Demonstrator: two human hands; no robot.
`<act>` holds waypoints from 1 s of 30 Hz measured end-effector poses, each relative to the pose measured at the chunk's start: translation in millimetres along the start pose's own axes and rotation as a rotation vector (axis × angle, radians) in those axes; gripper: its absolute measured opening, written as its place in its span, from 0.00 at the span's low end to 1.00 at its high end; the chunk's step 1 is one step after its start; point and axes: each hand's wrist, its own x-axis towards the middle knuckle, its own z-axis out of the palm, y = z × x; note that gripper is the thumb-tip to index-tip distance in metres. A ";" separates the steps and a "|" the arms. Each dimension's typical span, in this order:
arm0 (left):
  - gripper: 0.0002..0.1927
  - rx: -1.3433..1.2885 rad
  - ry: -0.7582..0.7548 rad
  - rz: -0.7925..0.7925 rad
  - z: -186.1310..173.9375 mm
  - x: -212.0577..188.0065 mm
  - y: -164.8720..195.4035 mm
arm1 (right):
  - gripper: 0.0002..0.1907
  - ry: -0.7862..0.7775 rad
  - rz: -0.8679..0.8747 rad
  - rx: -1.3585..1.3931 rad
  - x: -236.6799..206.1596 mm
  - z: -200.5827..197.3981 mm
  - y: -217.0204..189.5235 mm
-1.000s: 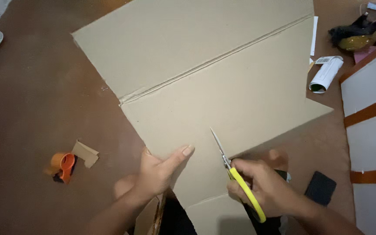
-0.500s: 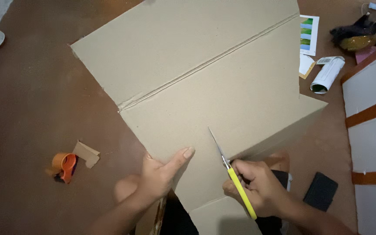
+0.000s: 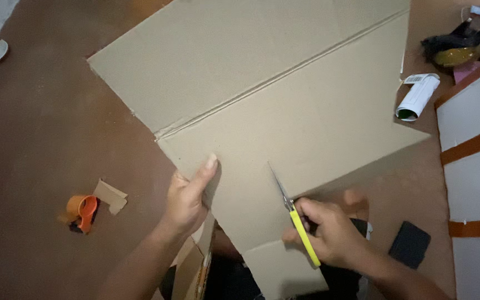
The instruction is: The person cuts a large piece of cardboard with scissors, then folds and assembles it into a rectangular box. They secure the box's seams and flaps using a tape dispenser and adhesive tape.
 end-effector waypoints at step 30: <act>0.16 0.008 0.205 -0.030 3.9 5.9 11.5 | 0.34 -0.338 -0.018 0.073 8.9 -27.6 5.0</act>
